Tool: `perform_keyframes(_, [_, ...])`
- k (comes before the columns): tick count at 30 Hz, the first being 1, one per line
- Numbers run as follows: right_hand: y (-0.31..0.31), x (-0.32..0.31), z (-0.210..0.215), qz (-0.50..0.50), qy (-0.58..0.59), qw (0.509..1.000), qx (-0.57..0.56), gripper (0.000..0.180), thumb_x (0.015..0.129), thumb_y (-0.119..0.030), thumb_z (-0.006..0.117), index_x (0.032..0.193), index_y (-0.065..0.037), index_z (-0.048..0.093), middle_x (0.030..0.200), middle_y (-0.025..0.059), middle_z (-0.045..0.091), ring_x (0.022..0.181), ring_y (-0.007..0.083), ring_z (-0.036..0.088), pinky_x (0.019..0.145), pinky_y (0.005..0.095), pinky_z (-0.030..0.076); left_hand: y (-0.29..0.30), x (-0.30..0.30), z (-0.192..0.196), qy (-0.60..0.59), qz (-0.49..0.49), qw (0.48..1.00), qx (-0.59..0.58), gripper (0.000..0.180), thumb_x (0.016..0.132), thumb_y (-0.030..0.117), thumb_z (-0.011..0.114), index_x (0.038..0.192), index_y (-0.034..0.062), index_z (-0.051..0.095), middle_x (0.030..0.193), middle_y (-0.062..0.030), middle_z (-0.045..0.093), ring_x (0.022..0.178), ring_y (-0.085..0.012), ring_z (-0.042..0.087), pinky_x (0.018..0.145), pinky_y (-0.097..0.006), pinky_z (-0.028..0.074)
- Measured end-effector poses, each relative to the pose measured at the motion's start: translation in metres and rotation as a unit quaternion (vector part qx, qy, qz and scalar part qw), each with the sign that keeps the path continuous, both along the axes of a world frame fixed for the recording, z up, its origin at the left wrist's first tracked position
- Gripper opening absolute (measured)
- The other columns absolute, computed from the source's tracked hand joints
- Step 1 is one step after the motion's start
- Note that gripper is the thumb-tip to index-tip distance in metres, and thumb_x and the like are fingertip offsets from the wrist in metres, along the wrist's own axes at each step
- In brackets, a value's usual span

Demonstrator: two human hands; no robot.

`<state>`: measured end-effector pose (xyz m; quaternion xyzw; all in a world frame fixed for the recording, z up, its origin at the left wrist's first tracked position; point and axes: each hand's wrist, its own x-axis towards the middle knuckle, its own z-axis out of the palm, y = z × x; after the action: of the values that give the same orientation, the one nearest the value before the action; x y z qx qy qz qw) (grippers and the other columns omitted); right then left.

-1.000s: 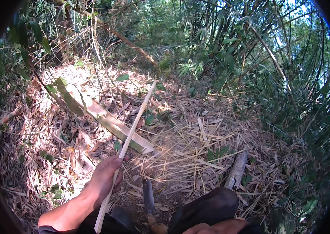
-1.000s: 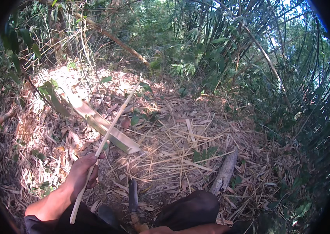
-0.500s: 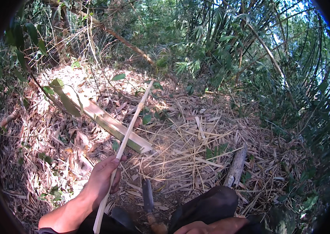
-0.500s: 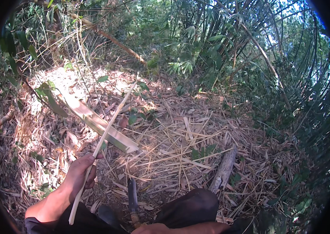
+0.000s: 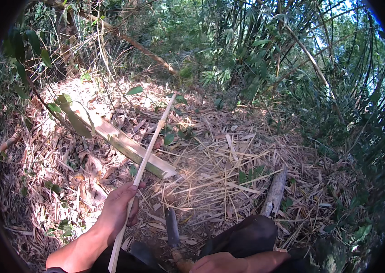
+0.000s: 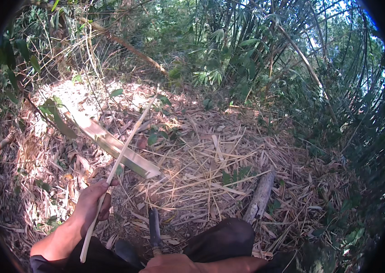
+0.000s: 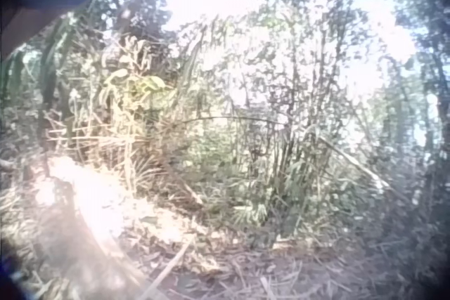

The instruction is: The person sits on the forest floor and uses a machete to split a long bamboo stalk into thin strips. They repeatedly strike the bamboo against a larger piece to drive the blade through the material, creating multiple thin slivers.

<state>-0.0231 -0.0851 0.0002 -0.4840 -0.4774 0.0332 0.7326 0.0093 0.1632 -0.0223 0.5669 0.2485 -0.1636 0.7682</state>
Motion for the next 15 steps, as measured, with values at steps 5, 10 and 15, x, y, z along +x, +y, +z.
perform_keyframes(5, [0.02,0.015,-0.006,-0.047,-0.19,0.953,-0.231,0.051,0.078,-0.032,0.076,0.12,-0.012,0.057,0.109,0.0109,0.061,0.076,0.0265,0.063,0.063,0.0371,0.051,0.0,0.011,-0.005,-0.001,-0.002,1.0,-0.005,0.033,0.105,0.026,0.041,0.125,0.0037,0.054,0.052,0.0005,0.039,0.04,-0.0113,0.034,0.04,-0.026,0.032])
perform_keyframes(10, [0.024,-0.017,-0.103,0.034,-0.345,0.802,-0.487,0.031,0.076,-0.022,0.064,0.103,-0.008,0.061,0.097,0.0129,0.063,0.082,0.0278,0.066,0.065,0.0391,0.053,-0.002,0.007,-0.01,0.019,0.086,0.996,0.021,0.035,0.101,0.034,0.046,0.12,0.0088,0.06,0.044,0.0047,0.029,0.031,-0.0086,0.023,0.031,-0.025,0.017])
perform_keyframes(15, [0.028,-0.07,-0.242,0.077,-0.237,0.879,-0.408,0.014,0.079,-0.015,0.06,0.076,-0.005,0.07,0.077,0.0181,0.068,0.066,0.0367,0.066,0.054,0.0506,0.049,-0.003,-0.008,-0.033,-0.014,-0.109,0.992,-0.06,0.037,0.1,0.037,0.049,0.123,0.0095,0.059,0.049,0.005,0.031,0.035,-0.0063,0.025,0.032,-0.023,0.02])
